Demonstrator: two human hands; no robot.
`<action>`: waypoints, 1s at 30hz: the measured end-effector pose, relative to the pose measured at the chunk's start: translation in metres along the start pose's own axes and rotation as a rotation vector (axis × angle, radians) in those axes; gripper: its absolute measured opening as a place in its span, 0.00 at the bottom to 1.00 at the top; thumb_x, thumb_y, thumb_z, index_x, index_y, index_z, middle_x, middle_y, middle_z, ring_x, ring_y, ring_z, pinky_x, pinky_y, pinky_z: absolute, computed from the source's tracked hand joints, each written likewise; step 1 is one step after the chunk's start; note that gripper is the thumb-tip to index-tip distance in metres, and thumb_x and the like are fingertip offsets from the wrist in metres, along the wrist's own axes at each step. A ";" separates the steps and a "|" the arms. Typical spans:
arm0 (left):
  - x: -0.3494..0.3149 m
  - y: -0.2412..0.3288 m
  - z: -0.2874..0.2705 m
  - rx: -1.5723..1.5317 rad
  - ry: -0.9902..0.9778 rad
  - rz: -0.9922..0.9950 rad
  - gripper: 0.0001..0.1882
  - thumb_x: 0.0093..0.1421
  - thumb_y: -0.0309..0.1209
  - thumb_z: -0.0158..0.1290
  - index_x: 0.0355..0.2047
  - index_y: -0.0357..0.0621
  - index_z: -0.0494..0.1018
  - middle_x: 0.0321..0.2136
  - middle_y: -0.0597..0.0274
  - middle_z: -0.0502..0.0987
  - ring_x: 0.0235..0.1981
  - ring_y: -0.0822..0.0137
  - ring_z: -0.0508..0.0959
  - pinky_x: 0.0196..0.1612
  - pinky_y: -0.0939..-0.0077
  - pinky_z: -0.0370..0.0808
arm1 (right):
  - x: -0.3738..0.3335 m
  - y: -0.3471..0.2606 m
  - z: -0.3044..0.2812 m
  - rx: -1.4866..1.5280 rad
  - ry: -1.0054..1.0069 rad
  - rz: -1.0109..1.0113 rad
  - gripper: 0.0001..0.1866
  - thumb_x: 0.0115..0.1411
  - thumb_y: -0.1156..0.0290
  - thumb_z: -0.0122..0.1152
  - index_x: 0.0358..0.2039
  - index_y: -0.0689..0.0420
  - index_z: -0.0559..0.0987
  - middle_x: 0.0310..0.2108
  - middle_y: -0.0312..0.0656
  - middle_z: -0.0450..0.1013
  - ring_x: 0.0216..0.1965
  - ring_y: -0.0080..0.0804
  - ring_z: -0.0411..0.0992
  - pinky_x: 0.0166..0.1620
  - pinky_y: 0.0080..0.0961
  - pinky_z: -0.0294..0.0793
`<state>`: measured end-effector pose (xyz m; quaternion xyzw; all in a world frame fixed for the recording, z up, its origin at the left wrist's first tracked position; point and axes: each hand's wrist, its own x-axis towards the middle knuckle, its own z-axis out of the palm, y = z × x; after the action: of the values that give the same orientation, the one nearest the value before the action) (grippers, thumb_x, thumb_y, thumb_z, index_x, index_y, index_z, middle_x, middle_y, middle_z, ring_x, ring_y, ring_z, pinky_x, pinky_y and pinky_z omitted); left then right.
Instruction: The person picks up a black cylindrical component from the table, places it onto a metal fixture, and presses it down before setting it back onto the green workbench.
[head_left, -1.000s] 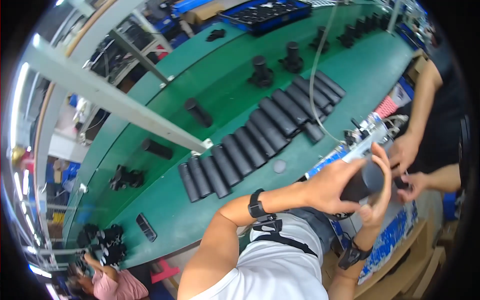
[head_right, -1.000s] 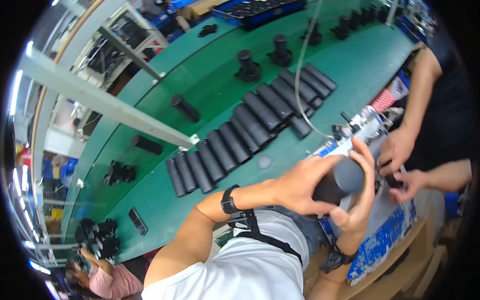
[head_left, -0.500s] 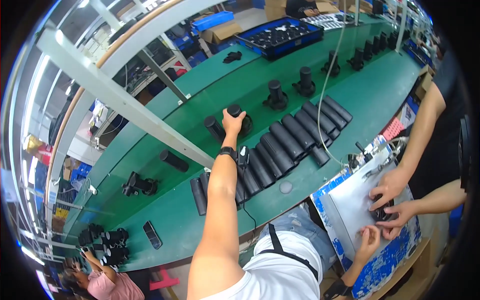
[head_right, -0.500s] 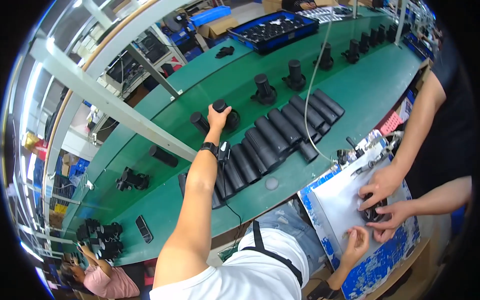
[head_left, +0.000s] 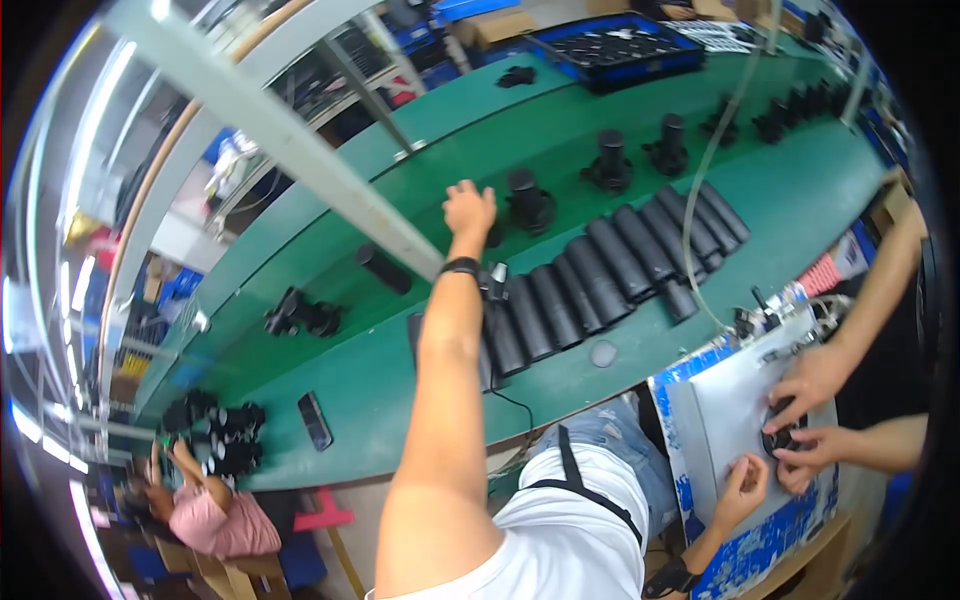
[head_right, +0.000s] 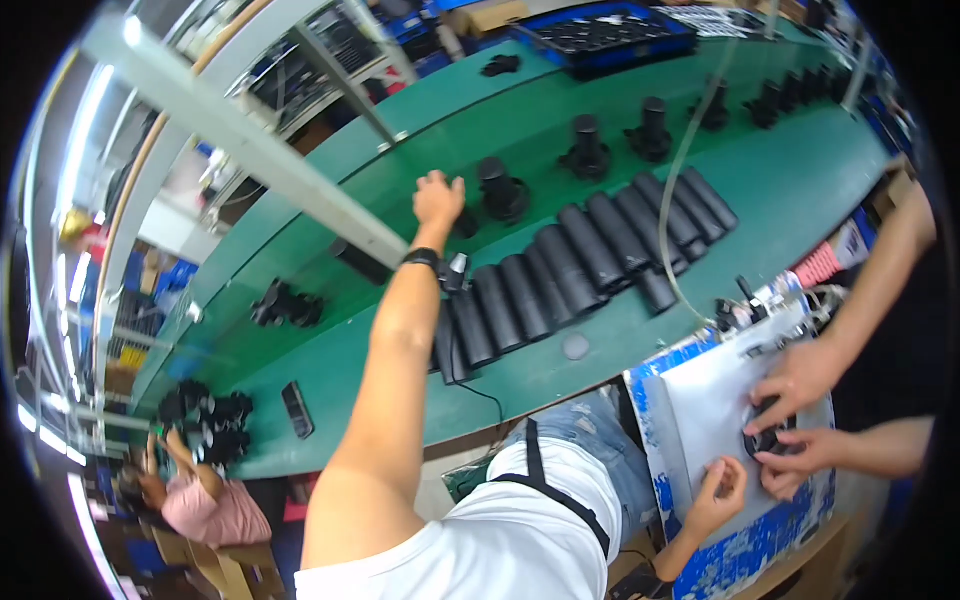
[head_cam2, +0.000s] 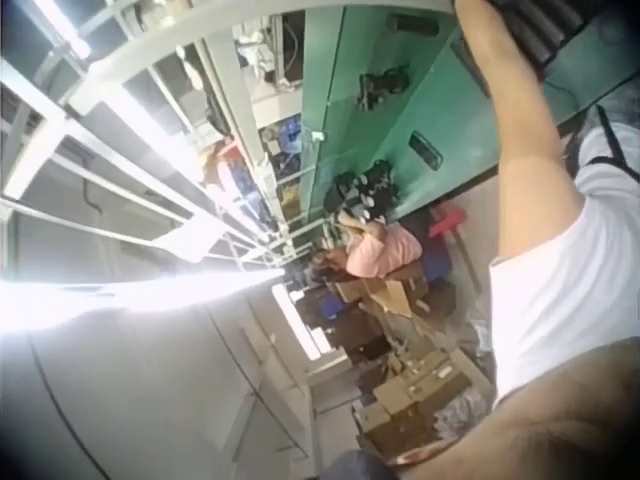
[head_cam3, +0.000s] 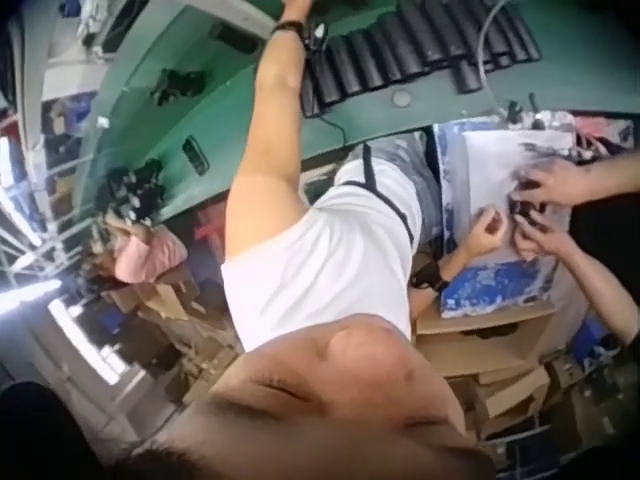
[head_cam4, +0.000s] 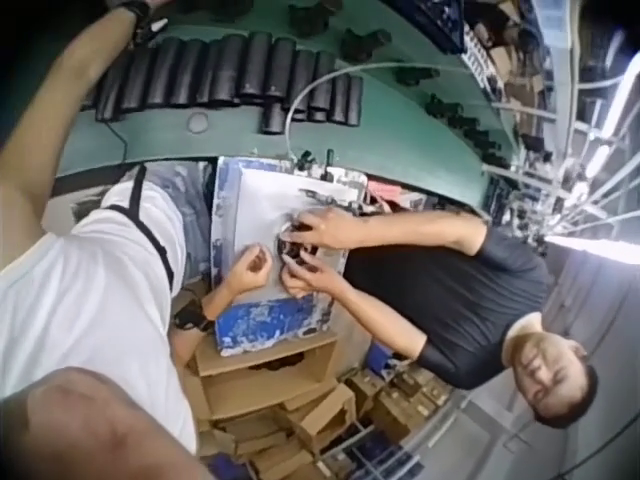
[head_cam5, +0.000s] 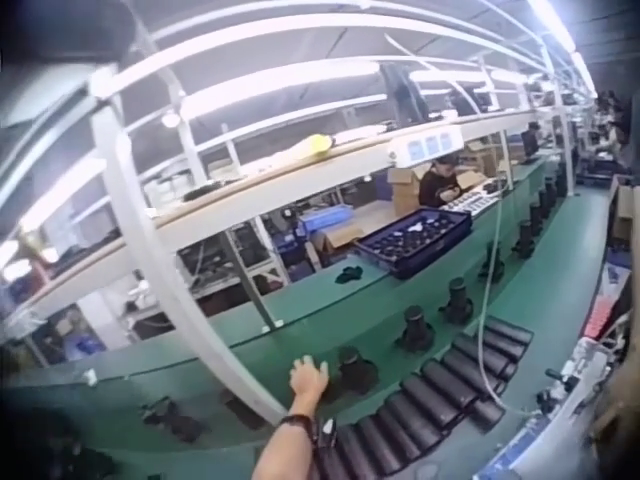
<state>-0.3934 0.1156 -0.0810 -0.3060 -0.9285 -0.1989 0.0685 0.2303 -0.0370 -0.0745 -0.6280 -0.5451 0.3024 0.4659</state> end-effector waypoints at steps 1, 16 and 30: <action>-0.004 -0.013 0.005 0.054 0.077 0.061 0.26 0.53 0.47 0.58 0.46 0.46 0.68 0.47 0.48 0.69 0.44 0.42 0.75 0.41 0.52 0.78 | 0.000 0.000 0.004 0.019 -0.045 -0.012 0.06 0.62 0.74 0.55 0.37 0.63 0.75 0.25 0.36 0.72 0.27 0.20 0.69 0.32 0.17 0.67; -0.178 0.113 -0.160 -1.184 -1.013 1.000 0.10 0.50 0.32 0.61 0.28 0.38 0.76 0.28 0.60 0.78 0.30 0.68 0.77 0.38 0.74 0.73 | 0.008 -0.094 0.062 0.439 -0.444 0.025 0.20 0.66 0.64 0.49 0.50 0.67 0.69 0.42 0.49 0.73 0.44 0.35 0.74 0.49 0.29 0.72; -0.344 0.175 -0.096 -1.335 -2.017 0.302 0.27 0.67 0.46 0.45 0.57 0.38 0.62 0.44 0.61 0.71 0.43 0.74 0.72 0.46 0.78 0.69 | 0.028 -0.093 0.047 1.218 -0.278 0.083 0.35 0.58 0.49 0.58 0.56 0.60 0.59 0.40 0.44 0.66 0.42 0.34 0.67 0.48 0.30 0.69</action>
<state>-0.0121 0.0180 -0.0221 -0.4030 -0.2354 -0.3003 -0.8319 0.1576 -0.0003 -0.0041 -0.2254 -0.3057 0.6555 0.6528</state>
